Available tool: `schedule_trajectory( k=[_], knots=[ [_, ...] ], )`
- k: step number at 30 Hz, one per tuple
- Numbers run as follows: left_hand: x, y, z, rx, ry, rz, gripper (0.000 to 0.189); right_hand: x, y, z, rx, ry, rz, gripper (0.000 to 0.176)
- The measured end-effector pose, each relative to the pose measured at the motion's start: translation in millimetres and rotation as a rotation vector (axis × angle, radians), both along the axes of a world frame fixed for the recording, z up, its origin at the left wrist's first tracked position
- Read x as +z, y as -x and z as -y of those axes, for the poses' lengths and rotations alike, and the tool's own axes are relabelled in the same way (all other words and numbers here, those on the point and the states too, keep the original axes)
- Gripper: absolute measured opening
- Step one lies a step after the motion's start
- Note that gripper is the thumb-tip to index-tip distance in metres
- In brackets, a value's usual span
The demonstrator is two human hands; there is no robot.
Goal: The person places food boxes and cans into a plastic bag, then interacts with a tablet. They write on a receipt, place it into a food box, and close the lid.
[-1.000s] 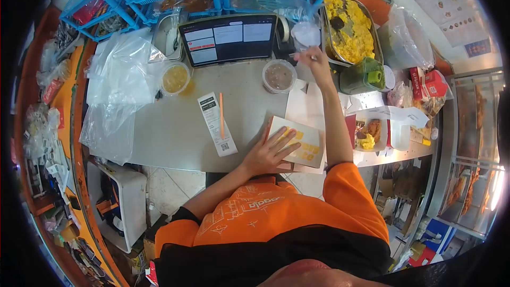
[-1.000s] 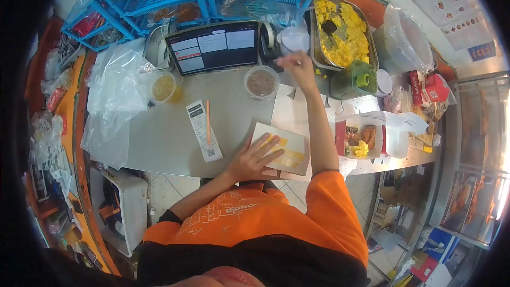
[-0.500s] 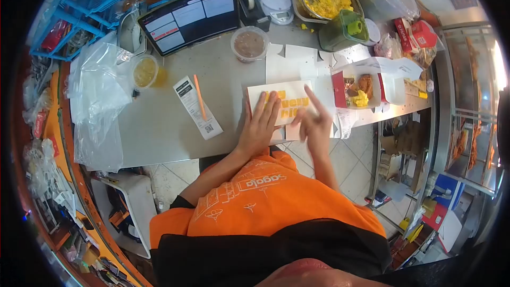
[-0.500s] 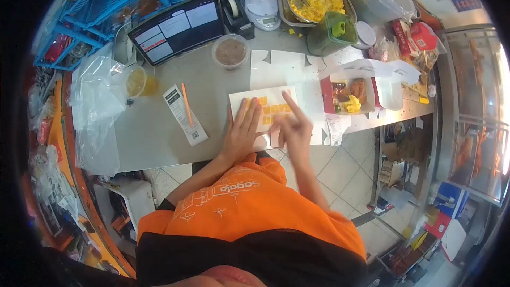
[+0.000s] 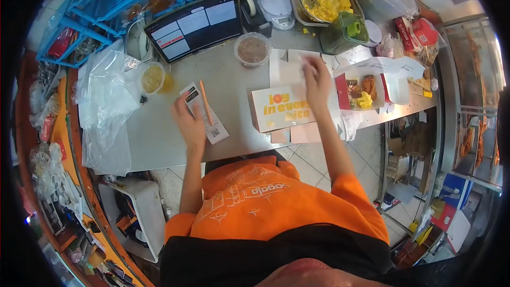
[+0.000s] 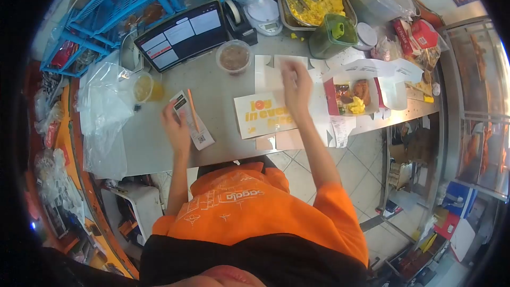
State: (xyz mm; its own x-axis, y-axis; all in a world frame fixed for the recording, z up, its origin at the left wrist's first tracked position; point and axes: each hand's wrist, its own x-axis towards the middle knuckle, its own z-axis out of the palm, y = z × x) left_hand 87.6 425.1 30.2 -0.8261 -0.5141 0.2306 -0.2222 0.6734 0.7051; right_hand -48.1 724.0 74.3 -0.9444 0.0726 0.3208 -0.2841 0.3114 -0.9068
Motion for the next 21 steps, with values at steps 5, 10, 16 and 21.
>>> schedule_trajectory(
  k=[5, 10, 16, 21],
  knots=[
    [-2, 9, 25, 0.102, 0.322, 0.121, 0.039, -23, 176, 73, 0.199, -0.401, 0.137, 0.029],
    [14, 22, 23, 0.021, -0.116, 0.128, 0.024, -17, 163, 55, 0.506, 0.150, 0.141, 0.014],
    [33, 56, 13, -0.115, -0.543, -0.345, 0.027, -60, 152, 48, 0.238, -0.518, -0.251, 0.019],
    [110, 99, -11, -0.380, -0.671, -0.248, 0.034, 33, 89, 33, 0.300, 0.113, 0.159, 0.010]
  ],
)
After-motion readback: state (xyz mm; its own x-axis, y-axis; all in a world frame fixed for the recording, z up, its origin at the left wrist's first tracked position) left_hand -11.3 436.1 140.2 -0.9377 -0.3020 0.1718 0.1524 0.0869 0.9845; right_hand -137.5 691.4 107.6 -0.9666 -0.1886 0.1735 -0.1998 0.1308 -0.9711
